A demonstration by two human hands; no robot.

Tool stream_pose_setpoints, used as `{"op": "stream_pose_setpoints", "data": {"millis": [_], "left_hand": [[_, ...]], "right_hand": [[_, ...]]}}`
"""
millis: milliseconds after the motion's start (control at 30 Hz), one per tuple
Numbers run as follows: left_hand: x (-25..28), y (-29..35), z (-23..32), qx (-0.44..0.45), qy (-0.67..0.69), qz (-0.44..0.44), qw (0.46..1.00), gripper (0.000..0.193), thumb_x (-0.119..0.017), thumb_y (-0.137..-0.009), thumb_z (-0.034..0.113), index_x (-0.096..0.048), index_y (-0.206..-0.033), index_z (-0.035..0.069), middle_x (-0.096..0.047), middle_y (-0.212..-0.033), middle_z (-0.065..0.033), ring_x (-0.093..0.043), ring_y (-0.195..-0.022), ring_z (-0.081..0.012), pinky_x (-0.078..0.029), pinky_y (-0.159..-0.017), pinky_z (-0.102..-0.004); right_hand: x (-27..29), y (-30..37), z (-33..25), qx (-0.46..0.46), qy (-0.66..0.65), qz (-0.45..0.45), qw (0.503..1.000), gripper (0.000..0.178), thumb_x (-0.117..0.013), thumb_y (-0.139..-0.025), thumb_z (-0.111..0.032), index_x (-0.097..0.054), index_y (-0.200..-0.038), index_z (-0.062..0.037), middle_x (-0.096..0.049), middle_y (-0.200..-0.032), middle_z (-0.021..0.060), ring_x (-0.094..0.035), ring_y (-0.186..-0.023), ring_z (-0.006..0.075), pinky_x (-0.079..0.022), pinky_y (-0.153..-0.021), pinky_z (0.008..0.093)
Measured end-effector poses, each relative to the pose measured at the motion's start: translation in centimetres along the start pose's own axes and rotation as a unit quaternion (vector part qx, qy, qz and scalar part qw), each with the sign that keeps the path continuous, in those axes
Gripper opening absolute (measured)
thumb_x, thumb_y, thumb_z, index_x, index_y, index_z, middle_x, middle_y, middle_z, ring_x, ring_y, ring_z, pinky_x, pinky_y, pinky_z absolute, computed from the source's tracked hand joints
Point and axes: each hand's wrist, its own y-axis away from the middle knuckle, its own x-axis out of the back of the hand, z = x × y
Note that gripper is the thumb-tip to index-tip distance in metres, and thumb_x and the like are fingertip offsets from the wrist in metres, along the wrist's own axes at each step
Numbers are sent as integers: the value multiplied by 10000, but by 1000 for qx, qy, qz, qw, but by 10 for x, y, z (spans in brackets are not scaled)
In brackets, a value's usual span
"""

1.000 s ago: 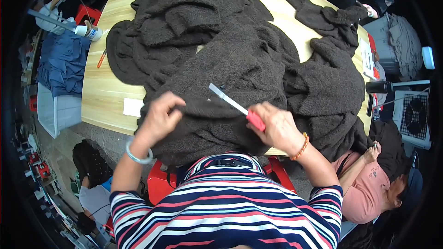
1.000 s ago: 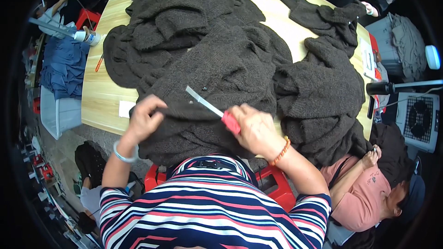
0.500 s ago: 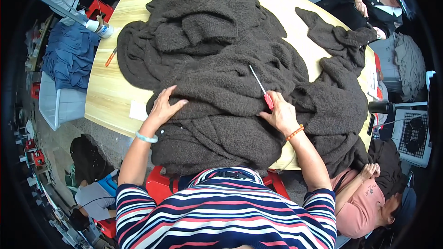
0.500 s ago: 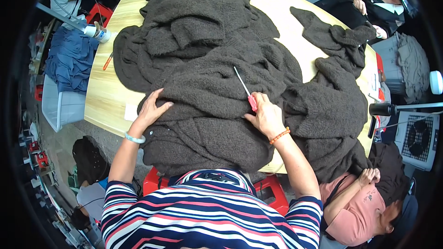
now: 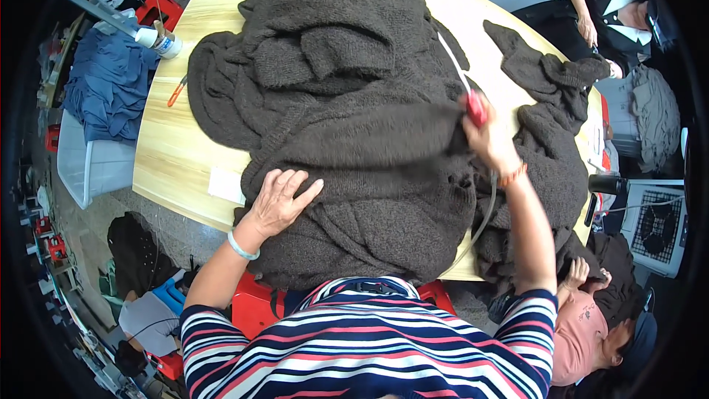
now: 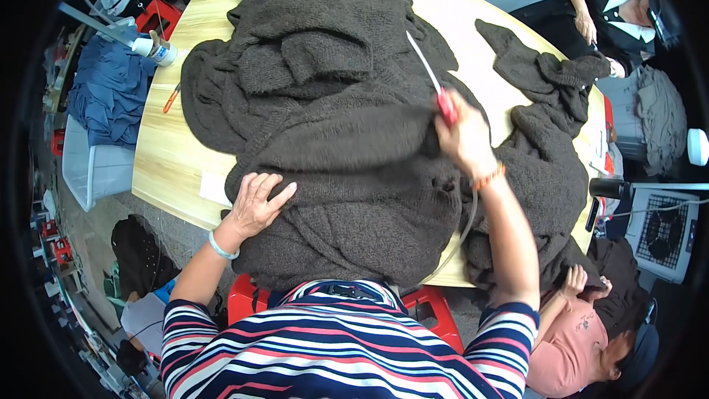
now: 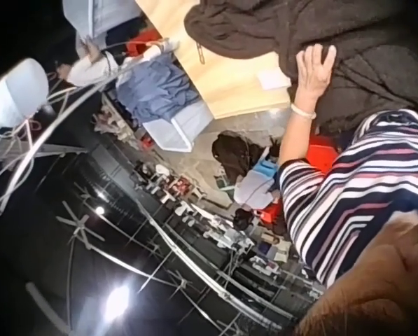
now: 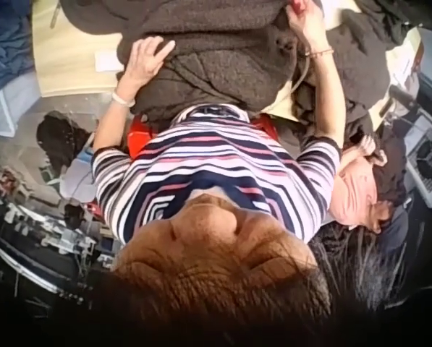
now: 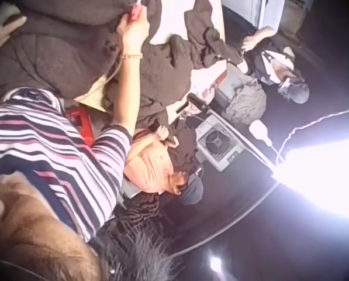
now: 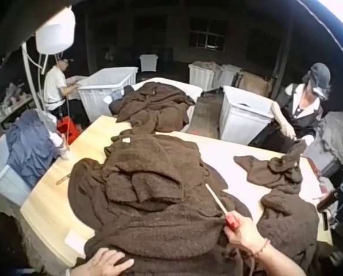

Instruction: Trimming loose threads from brown sweaters using scissors on a work table.

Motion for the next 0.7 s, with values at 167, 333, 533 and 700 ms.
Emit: {"op": "stream_pose_setpoints", "data": {"millis": [167,333,533,700], "left_hand": [[-4,-24,-19,-93,11,-44,995,438,-597,-827,108,-617,-1261,160,-524,-1208,-142,-534,-1104,-276,-434,-936,-439],[8,-31,-38,73,157,-122,977,734,-667,-656,-41,-527,-1358,124,-503,-1330,-199,-514,-1214,-382,-429,-1014,-459],[13,-17,-51,68,62,-88,992,671,-662,-687,-34,-557,-1326,143,-460,-1349,-170,-472,-1247,-356,-394,-1033,-494],[-14,-19,-52,-6,-18,-69,997,627,-720,-600,-24,-629,-1206,111,-521,-1204,-133,-515,-1148,-325,-411,-985,-457]], "right_hand": [[12,-104,-28,89,137,172,971,344,-669,-878,-288,-606,-1153,-92,-663,-981,197,-649,-946,379,-516,-864,428],[-2,-83,-64,102,118,50,986,509,-733,-836,-469,-604,-1185,-120,-645,-1041,141,-650,-981,307,-522,-863,391],[-63,22,-55,142,95,-138,976,626,-856,-683,-391,-572,-1142,-73,-645,-1008,133,-663,-923,360,-540,-797,412],[-116,38,-16,151,187,-112,964,472,-762,-740,-219,-546,-1137,-83,-614,-906,93,-651,-853,276,-477,-753,384]]}}
